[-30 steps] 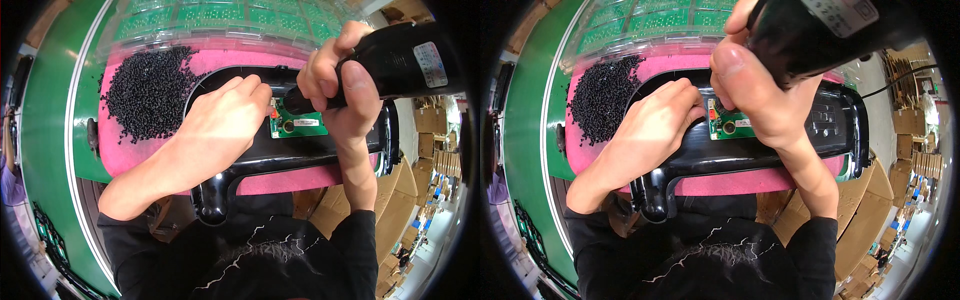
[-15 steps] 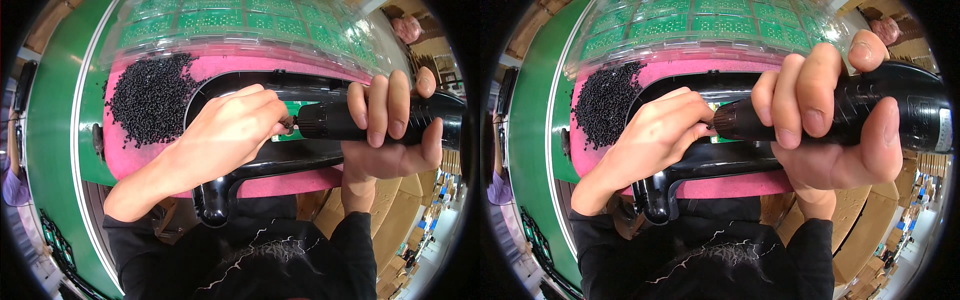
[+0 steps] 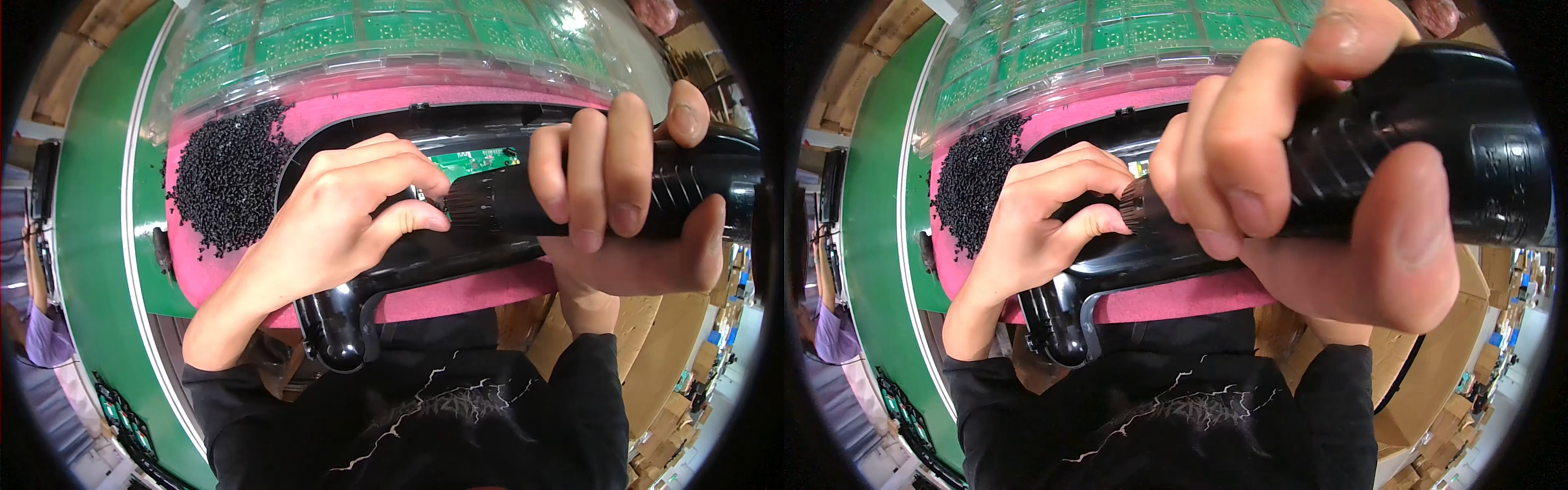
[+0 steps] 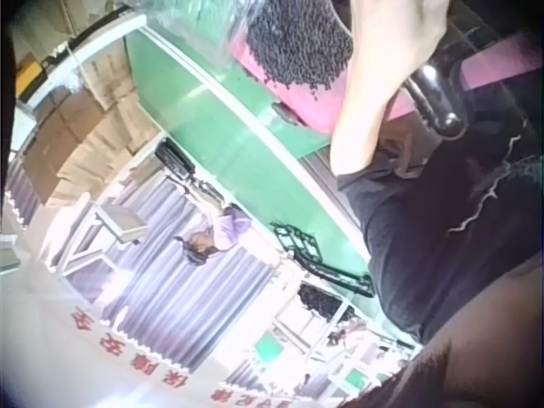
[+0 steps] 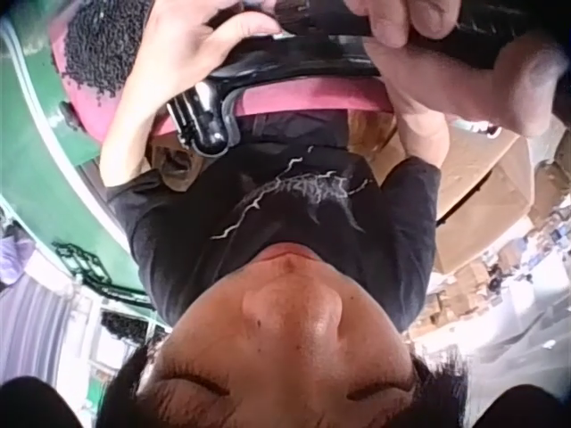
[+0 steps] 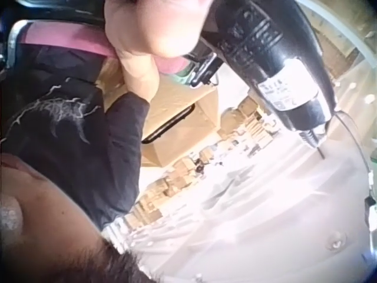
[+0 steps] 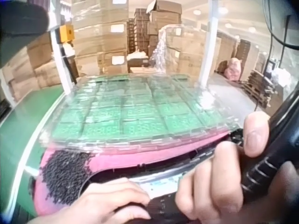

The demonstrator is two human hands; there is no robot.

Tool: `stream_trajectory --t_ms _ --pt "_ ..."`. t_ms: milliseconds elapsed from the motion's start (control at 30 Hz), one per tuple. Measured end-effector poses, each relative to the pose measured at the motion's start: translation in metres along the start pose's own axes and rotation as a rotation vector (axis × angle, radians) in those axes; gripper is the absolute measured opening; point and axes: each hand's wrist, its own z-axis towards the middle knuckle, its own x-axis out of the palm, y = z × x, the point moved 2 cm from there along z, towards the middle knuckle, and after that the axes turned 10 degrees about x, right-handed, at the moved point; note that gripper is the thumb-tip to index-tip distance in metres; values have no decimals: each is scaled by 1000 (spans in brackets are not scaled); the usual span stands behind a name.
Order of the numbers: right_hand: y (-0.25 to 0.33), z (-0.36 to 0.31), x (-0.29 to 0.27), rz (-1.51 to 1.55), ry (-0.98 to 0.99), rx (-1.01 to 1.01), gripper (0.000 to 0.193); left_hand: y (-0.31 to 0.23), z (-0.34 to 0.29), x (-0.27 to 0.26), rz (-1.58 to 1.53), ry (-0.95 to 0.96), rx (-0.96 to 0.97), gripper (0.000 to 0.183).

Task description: Assembling electronic control boards into plastic console housings using an electric screwdriver.

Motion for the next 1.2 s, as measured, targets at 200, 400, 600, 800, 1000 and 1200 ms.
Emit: stream_trajectory --t_ms 200,400,600,800,1000,1200 --pt "6 5 9 -232 11 225 44 1 1 -11 114 -117 -106 7" --pt "-16 0 13 -326 -92 200 46 -1 0 -10 128 -106 -149 14" --pt "-24 5 18 -342 37 266 41 3 -8 -12 208 -97 -55 20" --pt "-31 -2 34 -396 8 337 46 8 -18 -14 187 -35 -68 10" --pt "-31 6 37 -375 148 372 50 7 -25 -16 264 19 22 11" --pt "-15 -4 49 -336 70 82 43 0 -28 -15 203 208 30 15"
